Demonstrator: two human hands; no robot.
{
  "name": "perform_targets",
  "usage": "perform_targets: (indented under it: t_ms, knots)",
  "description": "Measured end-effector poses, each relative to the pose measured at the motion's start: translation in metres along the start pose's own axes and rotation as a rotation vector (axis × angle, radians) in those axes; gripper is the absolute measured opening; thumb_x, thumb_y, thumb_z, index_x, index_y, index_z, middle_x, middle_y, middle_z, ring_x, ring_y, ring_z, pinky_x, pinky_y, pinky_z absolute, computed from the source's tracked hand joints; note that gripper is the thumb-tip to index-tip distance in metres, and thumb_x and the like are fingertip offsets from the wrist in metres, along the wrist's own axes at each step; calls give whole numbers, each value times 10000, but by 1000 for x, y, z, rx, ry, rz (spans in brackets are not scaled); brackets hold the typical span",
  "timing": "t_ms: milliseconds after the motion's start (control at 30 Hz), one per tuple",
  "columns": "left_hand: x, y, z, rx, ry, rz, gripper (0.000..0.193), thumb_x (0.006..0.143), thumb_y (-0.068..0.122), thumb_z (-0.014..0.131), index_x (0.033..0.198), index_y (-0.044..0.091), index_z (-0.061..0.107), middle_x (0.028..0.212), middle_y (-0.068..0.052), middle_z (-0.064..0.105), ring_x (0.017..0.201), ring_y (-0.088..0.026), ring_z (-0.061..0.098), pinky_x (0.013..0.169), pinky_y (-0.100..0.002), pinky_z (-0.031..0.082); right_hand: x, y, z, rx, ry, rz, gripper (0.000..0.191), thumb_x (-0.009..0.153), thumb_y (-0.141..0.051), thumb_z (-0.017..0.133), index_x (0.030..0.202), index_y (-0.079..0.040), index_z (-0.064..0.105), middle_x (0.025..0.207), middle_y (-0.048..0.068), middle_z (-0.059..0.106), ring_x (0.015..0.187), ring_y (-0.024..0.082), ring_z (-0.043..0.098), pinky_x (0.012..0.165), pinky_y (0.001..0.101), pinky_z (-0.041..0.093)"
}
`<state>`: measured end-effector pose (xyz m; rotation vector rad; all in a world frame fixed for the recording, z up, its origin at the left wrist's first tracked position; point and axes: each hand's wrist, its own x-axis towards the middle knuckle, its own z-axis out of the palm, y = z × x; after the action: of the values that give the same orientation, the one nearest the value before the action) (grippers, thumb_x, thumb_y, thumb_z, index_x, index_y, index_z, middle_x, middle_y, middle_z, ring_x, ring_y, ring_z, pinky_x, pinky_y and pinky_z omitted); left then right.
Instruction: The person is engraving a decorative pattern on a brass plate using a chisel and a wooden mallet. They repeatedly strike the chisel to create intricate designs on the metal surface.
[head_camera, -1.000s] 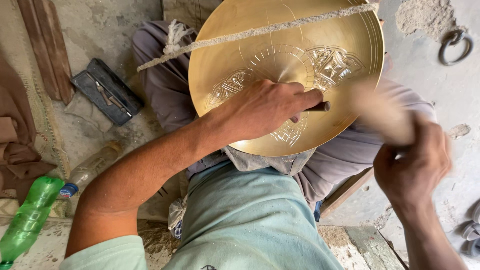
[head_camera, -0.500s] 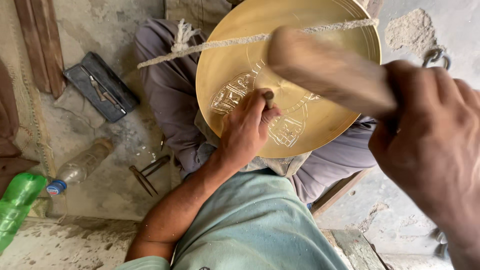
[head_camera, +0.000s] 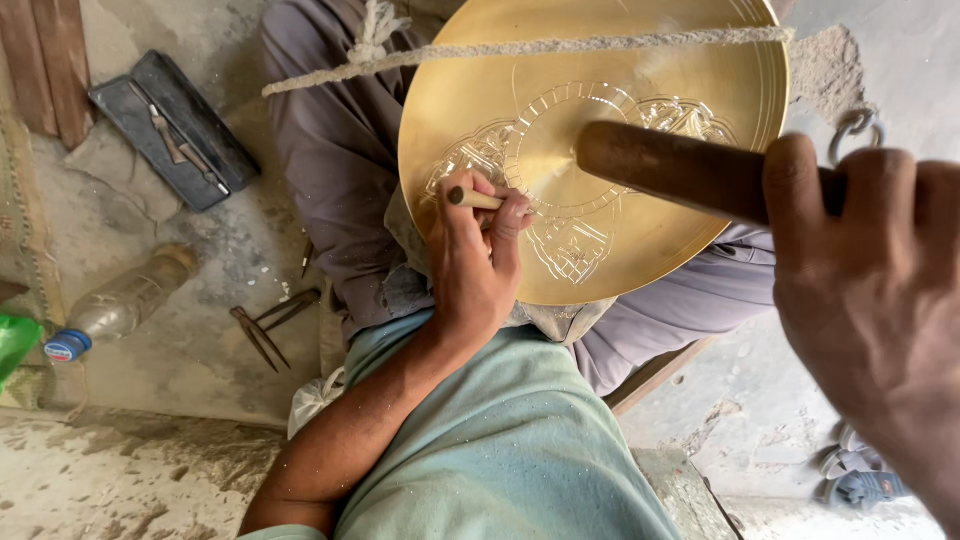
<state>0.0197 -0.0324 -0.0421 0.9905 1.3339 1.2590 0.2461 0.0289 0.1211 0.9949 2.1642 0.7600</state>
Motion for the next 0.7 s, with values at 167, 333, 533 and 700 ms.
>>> perform_targets:
  t_ms: [167,333,533,700]
  knots:
    - [-2,-9,-2,39,10,-11,212,1112,125,558,1167,-1,396,1007,-117,618,887,-169,753,730,-294,608,9,1,-12,224,-40,52,192,1089,-205,592,1254,-136,661,892,41,615,698,106,522,649,271,446]
    - [-9,-27,-3,541,83,233,123,1073,118,591,1114,34,510,984,-124,657,868,-315,713,746,-441,559,20,2,-50,584,150,36,451,1017,-107,694,1462,-123,623,1095,55,643,969,215,619,904,375,540]
    - [-18,-36,2,322,63,53,224,1060,130,663,1149,-30,536,1001,-153,652,889,-339,685,768,-467,558,45,14,-77,588,250,-60,477,938,-127,758,1399,-63,656,1109,107,678,924,295,644,799,397,540]
    - [-13,-26,-6,394,-13,19,282,976,151,692,1112,-42,537,1008,-168,603,877,-317,641,757,-459,537,57,16,-86,265,267,-186,365,908,-298,714,1235,-135,723,922,12,646,840,199,625,754,349,535]
